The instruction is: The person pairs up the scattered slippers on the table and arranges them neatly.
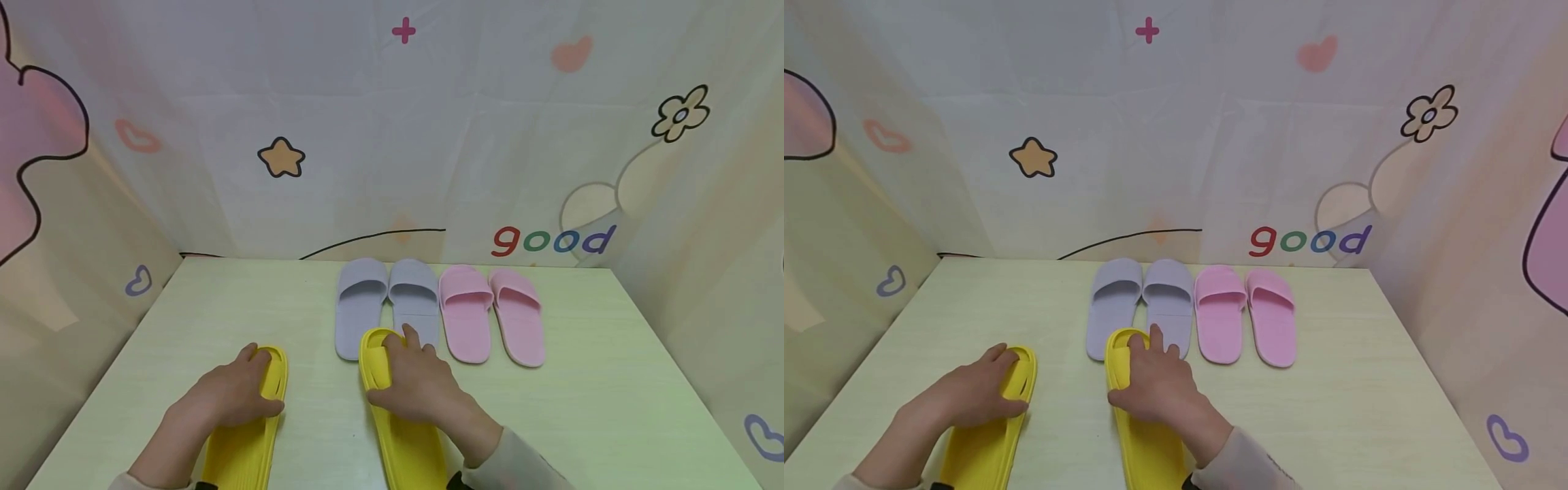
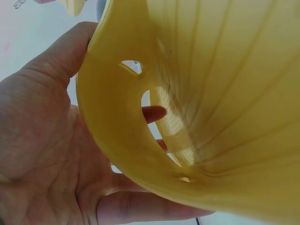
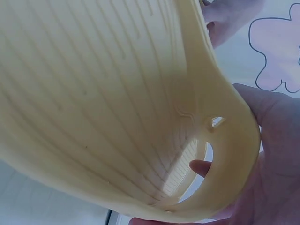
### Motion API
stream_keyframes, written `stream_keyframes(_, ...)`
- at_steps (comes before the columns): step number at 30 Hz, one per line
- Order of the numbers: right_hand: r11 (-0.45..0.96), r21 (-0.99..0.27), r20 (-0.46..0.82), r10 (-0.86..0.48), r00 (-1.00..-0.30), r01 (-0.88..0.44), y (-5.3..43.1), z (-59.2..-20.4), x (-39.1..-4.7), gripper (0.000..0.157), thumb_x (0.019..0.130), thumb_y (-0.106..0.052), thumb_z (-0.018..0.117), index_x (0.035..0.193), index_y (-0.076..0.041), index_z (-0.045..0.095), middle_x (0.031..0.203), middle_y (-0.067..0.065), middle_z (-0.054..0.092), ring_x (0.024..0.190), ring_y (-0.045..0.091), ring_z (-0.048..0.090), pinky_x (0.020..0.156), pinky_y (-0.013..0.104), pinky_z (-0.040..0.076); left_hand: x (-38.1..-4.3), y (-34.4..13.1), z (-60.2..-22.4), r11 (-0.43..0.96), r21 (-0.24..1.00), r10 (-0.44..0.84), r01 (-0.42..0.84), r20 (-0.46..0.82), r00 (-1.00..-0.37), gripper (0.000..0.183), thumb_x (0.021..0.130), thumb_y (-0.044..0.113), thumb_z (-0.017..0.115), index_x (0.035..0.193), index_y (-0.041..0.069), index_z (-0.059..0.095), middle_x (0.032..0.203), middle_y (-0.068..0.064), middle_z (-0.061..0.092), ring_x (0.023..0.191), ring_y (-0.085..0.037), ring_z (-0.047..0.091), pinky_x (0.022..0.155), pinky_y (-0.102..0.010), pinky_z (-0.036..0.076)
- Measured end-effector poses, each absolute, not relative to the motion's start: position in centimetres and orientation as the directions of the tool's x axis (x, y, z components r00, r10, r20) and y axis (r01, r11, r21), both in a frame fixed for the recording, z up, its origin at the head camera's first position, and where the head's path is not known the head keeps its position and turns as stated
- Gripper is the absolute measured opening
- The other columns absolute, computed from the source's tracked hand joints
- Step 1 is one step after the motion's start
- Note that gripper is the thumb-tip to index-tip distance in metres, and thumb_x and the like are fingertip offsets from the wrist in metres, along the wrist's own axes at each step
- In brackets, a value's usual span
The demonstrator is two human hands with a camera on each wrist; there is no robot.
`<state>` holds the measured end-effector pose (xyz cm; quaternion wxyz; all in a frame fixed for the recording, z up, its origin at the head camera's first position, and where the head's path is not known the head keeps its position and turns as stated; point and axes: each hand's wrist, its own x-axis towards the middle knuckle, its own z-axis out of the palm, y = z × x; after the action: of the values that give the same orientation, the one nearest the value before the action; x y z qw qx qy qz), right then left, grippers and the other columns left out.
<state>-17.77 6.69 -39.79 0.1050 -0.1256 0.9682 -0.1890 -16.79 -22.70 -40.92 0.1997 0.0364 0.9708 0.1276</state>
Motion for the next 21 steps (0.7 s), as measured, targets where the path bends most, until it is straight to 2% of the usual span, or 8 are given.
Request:
stream_keyframes(4,0.893,-0.400,-0.167,-0.295,-0.941,-0.209,5.9,-39.7,-17.7,0.082,0.079,-0.050,0.078,0.146,-0.014,0.048,0.164,0.020,0.034,0.118,0.044,0.057,0.087,0.060,0.052,-16.8,-22.6,-40.9,0.965,0.260,0.122,0.021,-0.377,-0.918,0.095,0.082,0.047,0.081,0.151,-0.001,0.039,0.162,-0.034,0.028,0.093,-0.035,0.062,0.086,-0.056,0.055)
stream_keyframes(9,0.887,-0.410,-0.184,-0.308,-0.933,-0.212,4.8,-39.6,-17.7,0.079,0.079,-0.050,0.079,0.144,-0.014,0.050,0.164,0.021,0.034,0.114,0.042,0.058,0.085,0.056,0.053,-16.8,-22.6,-40.9,0.966,0.257,0.125,0.027,-0.373,-0.919,0.094,0.082,0.047,0.082,0.150,-0.001,0.040,0.161,-0.034,0.029,0.093,-0.035,0.063,0.085,-0.056,0.055)
stream_keyframes(18,0.891,-0.390,-0.209,-0.332,-0.920,-0.233,1.8,-39.8,-17.5,0.082,0.080,-0.054,0.078,0.146,-0.015,0.049,0.165,0.017,0.034,0.121,0.042,0.058,0.095,0.054,0.053,-16.8,-22.7,-41.0,0.969,0.244,0.117,0.025,-0.368,-0.923,0.094,0.081,0.048,0.081,0.150,-0.001,0.041,0.161,-0.033,0.030,0.092,-0.035,0.064,0.085,-0.057,0.056)
stream_keyframes(21,0.892,-0.383,-0.217,-0.340,-0.915,-0.240,0.8,-39.8,-17.5,0.082,0.080,-0.056,0.077,0.146,-0.016,0.048,0.165,0.015,0.033,0.120,0.040,0.058,0.094,0.053,0.054,-16.9,-22.7,-41.1,0.970,0.242,0.116,0.026,-0.367,-0.923,0.094,0.081,0.048,0.081,0.150,-0.001,0.042,0.161,-0.033,0.031,0.093,-0.036,0.064,0.086,-0.058,0.056)
